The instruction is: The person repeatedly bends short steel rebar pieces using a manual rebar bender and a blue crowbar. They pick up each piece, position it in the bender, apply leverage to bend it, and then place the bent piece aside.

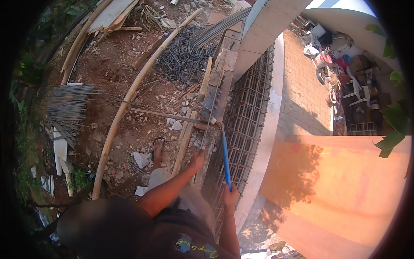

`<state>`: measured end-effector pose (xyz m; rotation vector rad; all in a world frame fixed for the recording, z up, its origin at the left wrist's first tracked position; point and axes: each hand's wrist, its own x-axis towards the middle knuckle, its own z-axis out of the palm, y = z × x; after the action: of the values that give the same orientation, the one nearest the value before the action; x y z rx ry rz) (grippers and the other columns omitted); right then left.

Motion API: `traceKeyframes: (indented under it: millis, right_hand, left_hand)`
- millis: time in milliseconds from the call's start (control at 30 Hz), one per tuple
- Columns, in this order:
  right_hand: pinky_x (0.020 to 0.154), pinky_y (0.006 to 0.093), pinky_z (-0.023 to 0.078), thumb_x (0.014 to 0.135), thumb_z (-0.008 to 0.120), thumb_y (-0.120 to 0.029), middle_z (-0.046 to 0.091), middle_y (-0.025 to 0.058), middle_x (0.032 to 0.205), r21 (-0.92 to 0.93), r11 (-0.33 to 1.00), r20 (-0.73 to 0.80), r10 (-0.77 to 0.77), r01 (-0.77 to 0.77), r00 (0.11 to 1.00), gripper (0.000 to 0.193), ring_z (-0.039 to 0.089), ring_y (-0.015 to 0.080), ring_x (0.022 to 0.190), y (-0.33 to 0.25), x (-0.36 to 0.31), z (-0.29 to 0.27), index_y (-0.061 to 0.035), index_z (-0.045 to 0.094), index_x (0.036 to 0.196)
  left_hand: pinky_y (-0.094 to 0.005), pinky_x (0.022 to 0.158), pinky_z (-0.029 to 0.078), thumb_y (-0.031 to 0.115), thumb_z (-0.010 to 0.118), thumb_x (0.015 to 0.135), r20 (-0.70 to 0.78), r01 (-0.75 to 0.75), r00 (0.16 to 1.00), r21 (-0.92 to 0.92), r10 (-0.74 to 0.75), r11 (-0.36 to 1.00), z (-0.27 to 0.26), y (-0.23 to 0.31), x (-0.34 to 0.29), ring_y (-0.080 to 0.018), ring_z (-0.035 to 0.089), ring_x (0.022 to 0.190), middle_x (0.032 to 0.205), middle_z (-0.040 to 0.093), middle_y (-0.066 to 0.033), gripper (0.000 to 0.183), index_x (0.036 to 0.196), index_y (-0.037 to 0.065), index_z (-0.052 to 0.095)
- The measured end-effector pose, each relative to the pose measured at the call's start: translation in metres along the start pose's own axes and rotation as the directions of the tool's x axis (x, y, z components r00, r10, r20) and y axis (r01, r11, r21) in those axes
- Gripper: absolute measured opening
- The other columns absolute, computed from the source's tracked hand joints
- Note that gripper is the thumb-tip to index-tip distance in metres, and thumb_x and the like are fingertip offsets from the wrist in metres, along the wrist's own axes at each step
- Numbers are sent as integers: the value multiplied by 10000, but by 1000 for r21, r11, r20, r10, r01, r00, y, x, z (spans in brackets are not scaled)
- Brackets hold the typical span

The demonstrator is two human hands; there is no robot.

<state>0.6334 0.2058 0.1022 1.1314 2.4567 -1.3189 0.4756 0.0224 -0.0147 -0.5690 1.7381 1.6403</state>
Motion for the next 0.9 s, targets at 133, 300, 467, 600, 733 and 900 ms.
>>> traceKeyframes:
  millis: [133, 300, 467, 600, 733, 900]
  right_hand:
    - [615, 385, 457, 999, 724, -488, 605, 74, 650, -94, 994, 25, -50, 52, 998, 496, 564, 166, 624, -40, 36, -11, -12, 716, 857]
    - [648, 389, 476, 996, 721, -558, 621, 85, 666, -203, 978, 50, -39, 48, 998, 536, 592, 186, 642, -62, 72, -19, -36, 734, 876]
    - [673, 407, 491, 989, 696, -616, 645, 104, 688, -285, 953, 86, -77, 99, 993, 596, 619, 214, 652, -65, 104, -33, -31, 755, 892]
    - [684, 415, 501, 970, 692, -651, 664, 114, 703, -371, 920, 126, -84, 125, 988, 632, 624, 230, 658, -78, 128, -53, -29, 772, 899]
    - [693, 421, 509, 967, 703, -645, 668, 127, 696, -393, 896, 212, -127, 204, 969, 620, 623, 251, 664, -90, 161, -73, -33, 793, 934]
    - [680, 447, 499, 956, 731, -622, 650, 165, 689, -463, 829, 302, -185, 314, 935, 593, 597, 242, 656, -87, 208, -98, -34, 783, 901]
  left_hand:
    - [-636, 905, 526, 669, 328, 1128, 49, 70, 996, 168, -79, 983, -6, 6, 4, -396, 659, 1012, 1133, 685, -160, 711, 1441, 109, 635]
    - [-632, 1066, 522, 671, 346, 1121, -25, -4, 1000, 166, 8, 986, -10, 22, -19, -472, 602, 1314, 1472, 624, -224, 767, 1619, 108, 493]
    - [-625, 1063, 507, 657, 360, 1126, -48, -68, 996, 164, 77, 984, -13, 26, -20, -469, 563, 1354, 1499, 574, -240, 739, 1580, 98, 526]
    - [-602, 828, 463, 715, 351, 1102, 22, -50, 999, 134, 47, 990, -19, 3, -1, -349, 597, 887, 960, 588, -138, 685, 1231, 118, 662]
    - [-536, 663, 290, 767, 351, 1074, 151, 20, 988, -71, -9, 997, -24, 1, 2, -209, 289, 580, 693, 235, -10, 623, 878, 200, 522]
    - [-497, 596, 286, 734, 360, 1092, 221, 137, 967, -46, -124, 989, -30, 30, -13, -177, 277, 553, 671, 282, -3, 577, 876, 224, 523]
